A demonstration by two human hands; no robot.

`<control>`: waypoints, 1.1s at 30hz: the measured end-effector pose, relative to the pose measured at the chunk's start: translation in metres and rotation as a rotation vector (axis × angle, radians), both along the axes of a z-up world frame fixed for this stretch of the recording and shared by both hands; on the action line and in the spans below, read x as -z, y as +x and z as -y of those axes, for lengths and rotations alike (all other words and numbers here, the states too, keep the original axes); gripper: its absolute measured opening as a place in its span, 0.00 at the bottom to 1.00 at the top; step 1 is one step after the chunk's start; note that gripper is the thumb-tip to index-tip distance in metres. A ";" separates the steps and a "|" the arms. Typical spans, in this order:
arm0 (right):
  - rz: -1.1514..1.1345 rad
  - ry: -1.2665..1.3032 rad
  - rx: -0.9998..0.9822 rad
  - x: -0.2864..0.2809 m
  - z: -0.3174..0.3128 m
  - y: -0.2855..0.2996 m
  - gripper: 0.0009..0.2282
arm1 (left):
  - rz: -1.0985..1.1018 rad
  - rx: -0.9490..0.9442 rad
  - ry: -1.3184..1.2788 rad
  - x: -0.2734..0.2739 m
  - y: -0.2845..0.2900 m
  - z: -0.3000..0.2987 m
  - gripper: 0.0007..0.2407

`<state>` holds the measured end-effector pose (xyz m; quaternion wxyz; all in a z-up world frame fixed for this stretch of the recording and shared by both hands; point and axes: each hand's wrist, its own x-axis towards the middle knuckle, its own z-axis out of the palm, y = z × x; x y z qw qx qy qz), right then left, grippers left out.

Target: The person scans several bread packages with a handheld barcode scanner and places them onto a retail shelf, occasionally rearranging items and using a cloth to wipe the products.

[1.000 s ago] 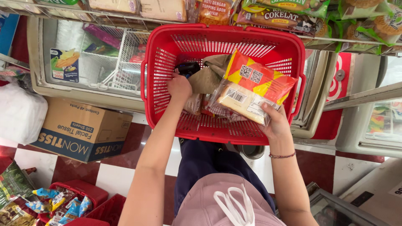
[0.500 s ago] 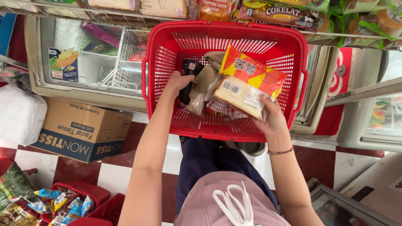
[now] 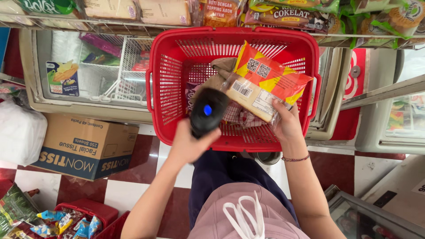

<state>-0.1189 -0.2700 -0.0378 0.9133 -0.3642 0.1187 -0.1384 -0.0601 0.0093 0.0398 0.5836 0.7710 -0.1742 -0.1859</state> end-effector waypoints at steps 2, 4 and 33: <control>0.005 -0.010 -0.010 -0.002 0.000 0.001 0.19 | -0.042 0.077 -0.091 -0.006 -0.017 -0.001 0.10; 0.010 -0.020 -0.020 -0.003 -0.001 0.000 0.19 | -0.191 0.155 -0.130 -0.009 -0.027 0.000 0.10; 0.135 -0.739 0.208 -0.014 -0.053 -0.021 0.28 | -0.081 0.280 -0.319 0.025 0.009 0.091 0.38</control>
